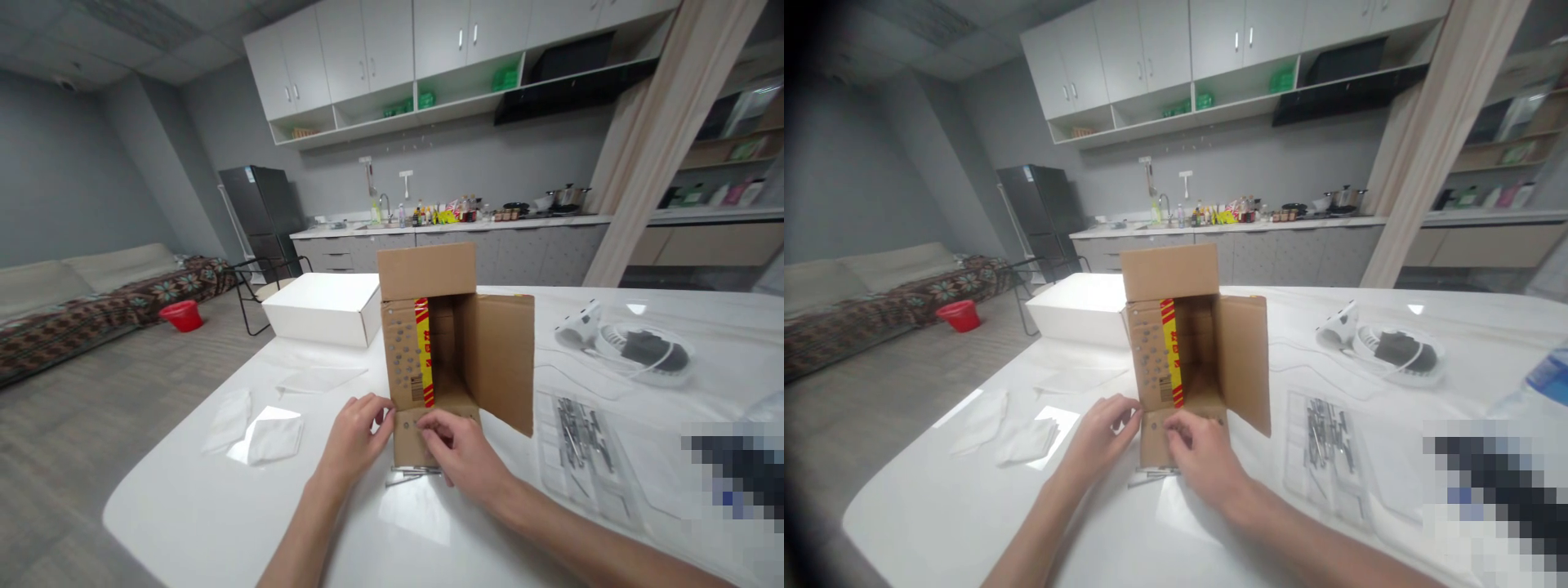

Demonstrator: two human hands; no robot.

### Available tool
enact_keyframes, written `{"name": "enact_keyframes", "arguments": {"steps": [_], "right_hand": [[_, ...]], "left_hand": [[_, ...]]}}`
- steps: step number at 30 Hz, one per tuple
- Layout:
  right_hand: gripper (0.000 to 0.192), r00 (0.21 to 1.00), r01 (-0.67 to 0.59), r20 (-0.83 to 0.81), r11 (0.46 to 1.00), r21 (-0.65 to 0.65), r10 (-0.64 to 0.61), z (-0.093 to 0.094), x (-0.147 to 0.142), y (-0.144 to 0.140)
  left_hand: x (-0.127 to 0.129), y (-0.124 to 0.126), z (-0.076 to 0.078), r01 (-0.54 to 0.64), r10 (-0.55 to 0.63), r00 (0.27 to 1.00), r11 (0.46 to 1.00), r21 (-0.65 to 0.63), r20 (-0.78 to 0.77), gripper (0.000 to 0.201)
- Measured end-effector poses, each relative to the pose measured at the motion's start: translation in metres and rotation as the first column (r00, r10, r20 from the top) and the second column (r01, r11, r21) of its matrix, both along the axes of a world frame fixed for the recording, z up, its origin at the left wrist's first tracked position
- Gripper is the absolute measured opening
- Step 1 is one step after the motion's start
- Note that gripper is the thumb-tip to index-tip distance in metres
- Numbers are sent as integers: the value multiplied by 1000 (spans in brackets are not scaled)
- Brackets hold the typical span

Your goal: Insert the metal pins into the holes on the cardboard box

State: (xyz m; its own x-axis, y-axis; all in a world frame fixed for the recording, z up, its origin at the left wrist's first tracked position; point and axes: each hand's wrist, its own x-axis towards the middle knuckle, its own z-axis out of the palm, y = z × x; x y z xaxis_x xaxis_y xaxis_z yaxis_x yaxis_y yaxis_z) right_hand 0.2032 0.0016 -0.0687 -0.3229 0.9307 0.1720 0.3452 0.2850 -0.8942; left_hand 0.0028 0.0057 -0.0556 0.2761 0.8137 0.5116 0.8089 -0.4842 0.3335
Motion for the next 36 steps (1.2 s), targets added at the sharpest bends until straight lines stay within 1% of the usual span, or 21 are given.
{"name": "enact_keyframes", "arguments": {"steps": [4,7,9,11,12,14,15,16,18,20,21,26,31,36], "right_hand": [[24,1000,3,10,1000,-11,-3,-3,-3,0],[25,999,37,-12,999,-10,-37,-4,-5,2],[25,999,50,-7,999,18,-50,-5,-5,2],[25,998,15,57,992,123,-22,-7,-3,-1],[25,993,-32,117,979,203,9,-9,-2,-4],[25,956,-171,286,924,343,70,-12,-1,-11],[25,921,-236,379,897,374,84,-13,-1,-15],[23,881,-284,466,881,379,83,-13,-2,-18],[19,796,-342,602,871,353,69,-13,-6,-23],[17,736,-367,675,870,330,55,-12,-9,-25],[17,721,-374,692,867,329,48,-11,-10,-26],[13,703,-392,710,852,347,34,-9,-11,-28],[11,693,-384,721,857,345,20,-11,-10,-29],[12,697,-356,717,871,339,5,-18,-13,-27]], "left_hand": [[-1,0,0,5,-5,1000,1000,-6,5,16],[-1,0,0,-1,1,1000,1000,-10,15,15],[-1,-1,1,-6,6,1000,1000,-10,26,14],[-2,-1,1,-9,9,999,1000,-8,37,14],[-2,-1,1,-10,10,999,1000,-7,43,14],[-2,-1,1,-12,12,999,1000,-7,49,13],[-2,-1,1,-13,13,999,1000,-7,50,13],[-2,0,1,-15,15,999,1000,-6,51,13],[-3,0,0,-18,18,998,1000,-6,52,13],[-3,0,1,-19,19,998,1000,-7,54,13],[-4,0,1,-19,19,998,1000,-7,55,13],[-4,-1,2,-19,19,998,1000,-4,62,14],[-3,-1,2,-16,17,998,1000,-7,61,14],[-3,-1,3,-13,14,998,1000,-17,61,14]]}}
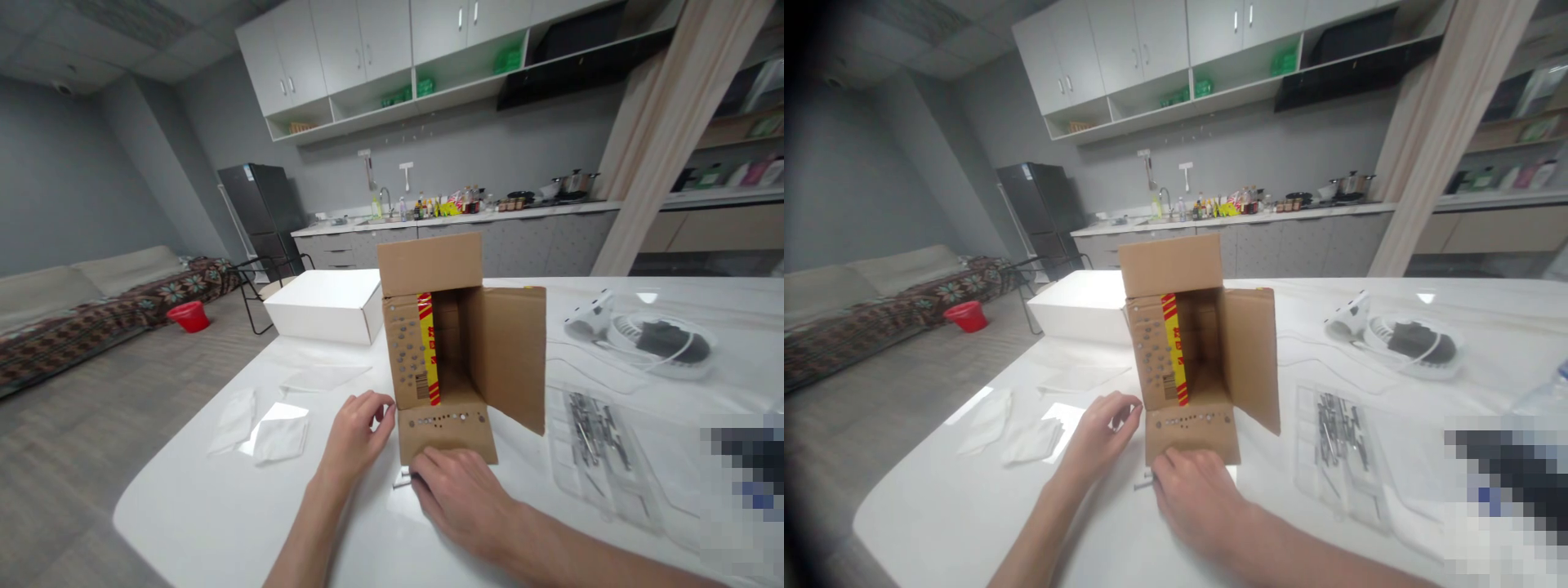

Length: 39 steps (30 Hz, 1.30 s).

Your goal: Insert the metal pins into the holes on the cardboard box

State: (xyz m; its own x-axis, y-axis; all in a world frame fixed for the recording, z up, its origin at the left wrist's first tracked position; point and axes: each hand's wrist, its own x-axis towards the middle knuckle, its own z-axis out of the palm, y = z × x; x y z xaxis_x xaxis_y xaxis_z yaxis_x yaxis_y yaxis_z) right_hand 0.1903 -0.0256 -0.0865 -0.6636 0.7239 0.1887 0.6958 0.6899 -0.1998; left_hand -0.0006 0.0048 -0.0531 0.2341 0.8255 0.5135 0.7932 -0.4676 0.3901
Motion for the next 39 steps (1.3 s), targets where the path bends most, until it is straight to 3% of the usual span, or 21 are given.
{"name": "enact_keyframes", "arguments": {"steps": [8,16,22,29,34,39], "right_hand": [[12,999,44,-1,999,15,-44,-4,2,2],[17,999,43,17,989,141,-46,-11,0,4],[21,996,23,80,969,247,-44,-8,-1,3],[20,998,31,47,938,344,-51,-6,-1,-1],[16,994,71,-98,931,359,-38,-9,-2,0],[16,961,22,-268,946,323,69,-7,3,2]], "left_hand": [[-1,0,-1,-2,2,1000,1000,-9,9,14],[-1,1,-3,-2,2,1000,1000,1,-8,14],[-1,2,-4,2,-2,1000,1000,1,7,12],[-1,1,-4,2,-2,1000,1000,-12,7,14],[0,1,-2,5,-5,1000,1000,-19,5,16],[-1,3,-3,5,-5,1000,1000,-1,3,14]]}}
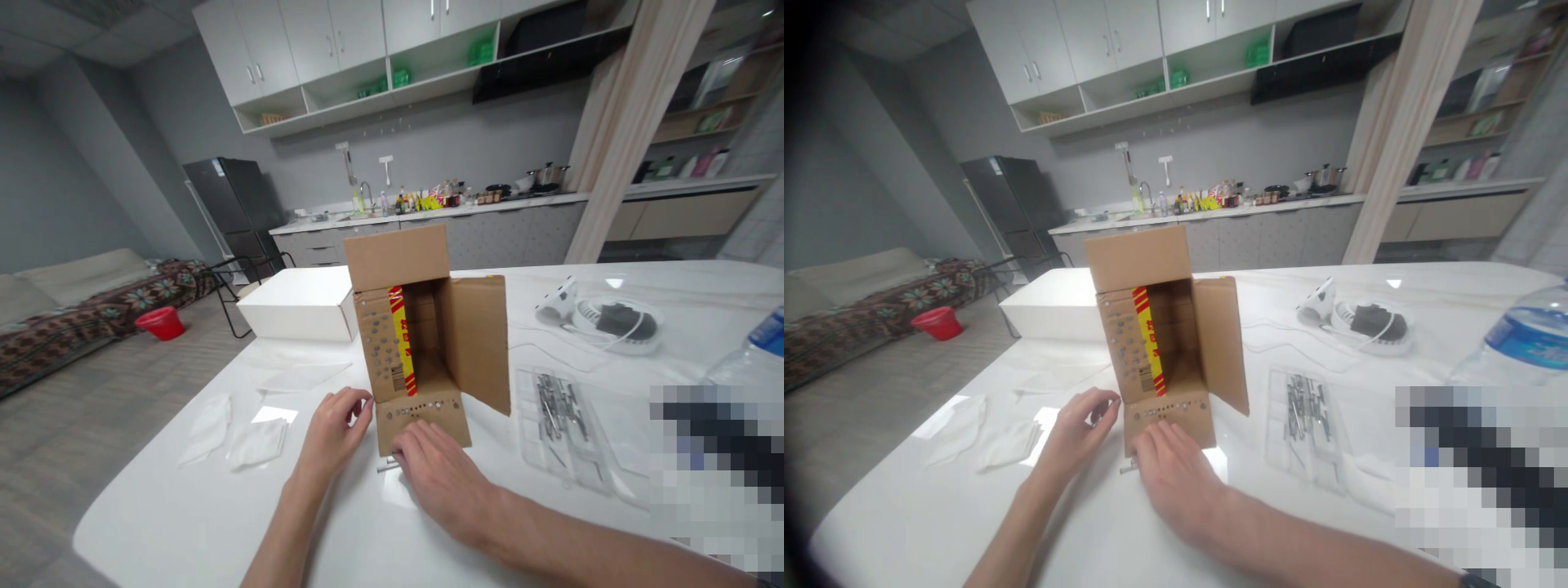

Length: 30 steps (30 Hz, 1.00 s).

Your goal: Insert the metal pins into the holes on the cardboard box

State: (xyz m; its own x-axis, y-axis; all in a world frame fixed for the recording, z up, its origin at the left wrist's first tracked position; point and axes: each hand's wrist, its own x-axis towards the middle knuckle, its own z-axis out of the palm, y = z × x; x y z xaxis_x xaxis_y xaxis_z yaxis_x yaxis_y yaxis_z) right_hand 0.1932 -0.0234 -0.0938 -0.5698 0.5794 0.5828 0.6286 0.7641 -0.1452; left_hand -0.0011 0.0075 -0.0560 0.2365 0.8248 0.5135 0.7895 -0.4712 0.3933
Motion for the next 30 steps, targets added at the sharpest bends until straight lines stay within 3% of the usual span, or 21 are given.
{"name": "enact_keyframes", "arguments": {"steps": [6,16,30], "right_hand": [[20,987,-94,-133,995,-8,93,6,7,1],[24,961,-157,-216,984,85,172,14,15,5],[19,953,-158,-251,985,62,169,14,19,8]], "left_hand": [[-1,1,-2,0,0,1000,1000,-3,-1,14],[0,1,-2,-17,17,1000,1000,-2,1,17],[2,0,1,-23,23,1000,1000,8,9,16]]}}
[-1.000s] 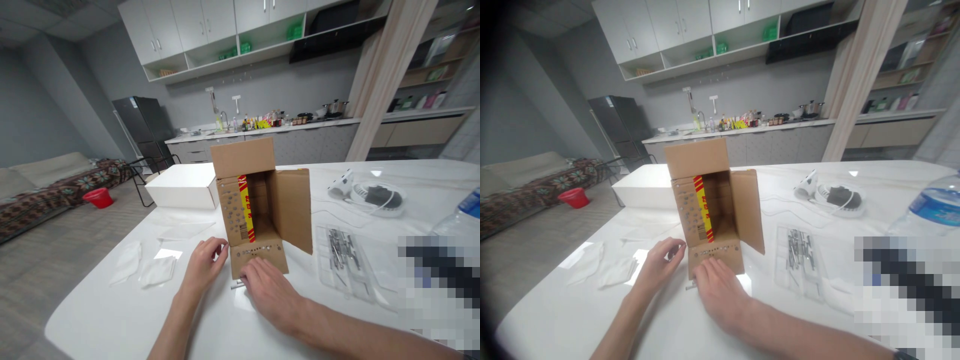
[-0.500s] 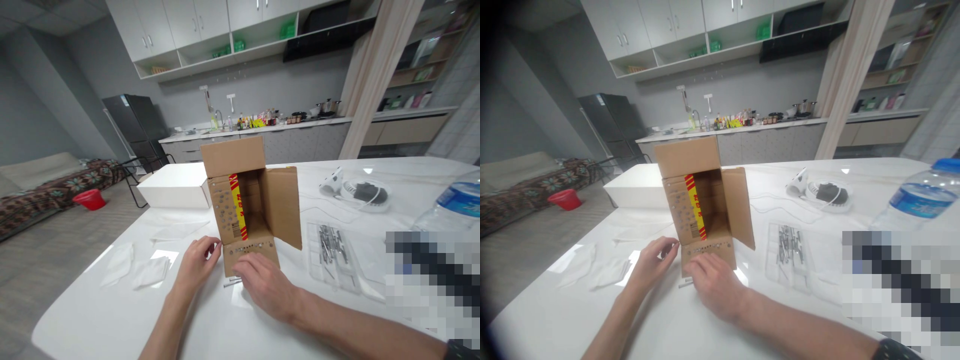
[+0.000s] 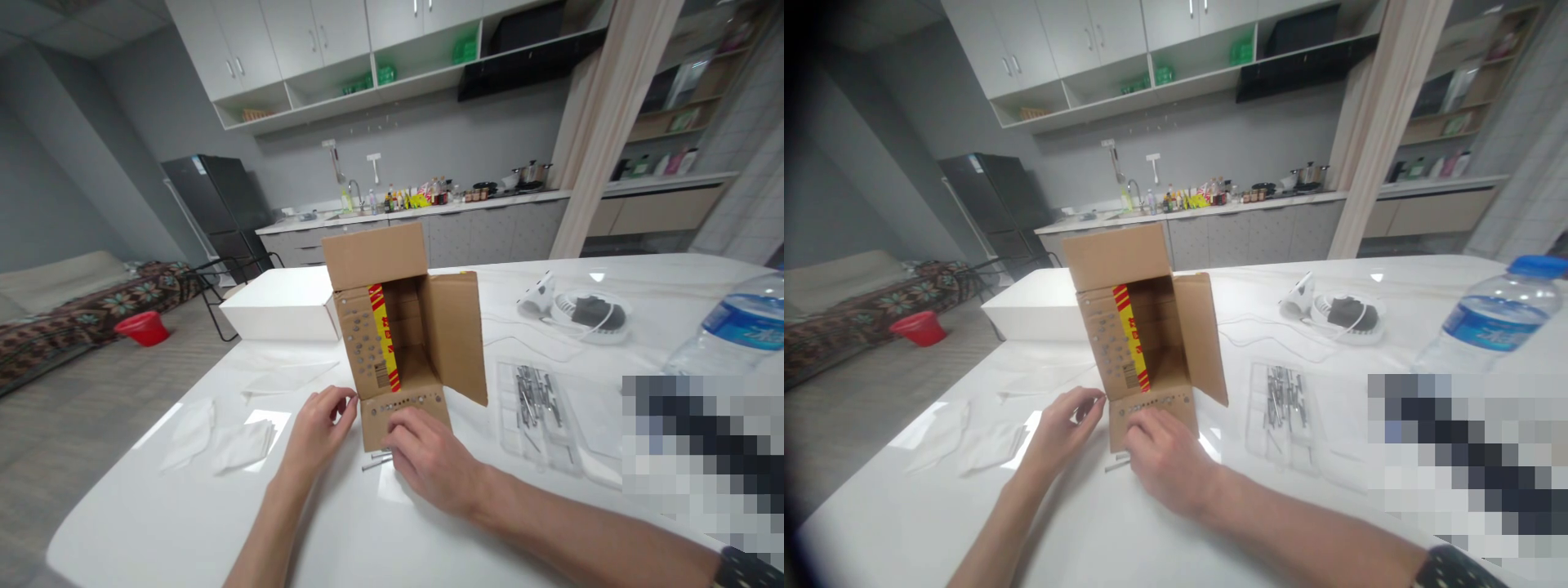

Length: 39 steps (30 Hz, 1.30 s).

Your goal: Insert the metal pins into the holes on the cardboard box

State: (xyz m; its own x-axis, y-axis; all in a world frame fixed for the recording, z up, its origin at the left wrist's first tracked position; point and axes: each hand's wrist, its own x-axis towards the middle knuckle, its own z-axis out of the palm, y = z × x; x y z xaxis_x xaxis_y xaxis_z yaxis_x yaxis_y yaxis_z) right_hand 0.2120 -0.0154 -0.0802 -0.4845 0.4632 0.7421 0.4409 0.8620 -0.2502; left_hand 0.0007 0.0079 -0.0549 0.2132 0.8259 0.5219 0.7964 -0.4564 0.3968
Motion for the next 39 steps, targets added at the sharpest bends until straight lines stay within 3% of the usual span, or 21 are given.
{"name": "enact_keyframes", "arguments": {"steps": [6,14,19,23,27,31,36,39], "right_hand": [[18,1000,14,-25,995,-97,-17,-3,2,3],[16,965,-26,-257,959,-281,-49,-7,6,13],[11,948,9,-295,934,-358,-122,-10,6,18],[13,965,34,-240,955,-295,-108,-8,6,20],[19,991,54,-110,989,-140,-70,-4,7,23],[19,988,137,73,990,-8,-136,-2,7,25],[9,946,284,177,958,-39,-273,0,7,24],[6,955,261,159,964,-46,-251,0,5,22]], "left_hand": [[-2,0,-2,-3,3,1000,1000,-7,-8,17],[-3,1,-2,7,-7,1000,1000,12,-17,16],[-3,1,-3,12,-12,1000,1000,13,-14,15],[-3,1,-3,10,-10,1000,1000,-1,-6,15],[-3,0,-3,5,-5,1000,1000,-10,-7,16],[-3,0,-3,9,-9,1000,1000,-12,-1,16],[-4,1,-4,9,-10,1000,1000,-8,-6,15],[-4,1,-4,3,-3,1000,1000,-1,-1,15]]}}
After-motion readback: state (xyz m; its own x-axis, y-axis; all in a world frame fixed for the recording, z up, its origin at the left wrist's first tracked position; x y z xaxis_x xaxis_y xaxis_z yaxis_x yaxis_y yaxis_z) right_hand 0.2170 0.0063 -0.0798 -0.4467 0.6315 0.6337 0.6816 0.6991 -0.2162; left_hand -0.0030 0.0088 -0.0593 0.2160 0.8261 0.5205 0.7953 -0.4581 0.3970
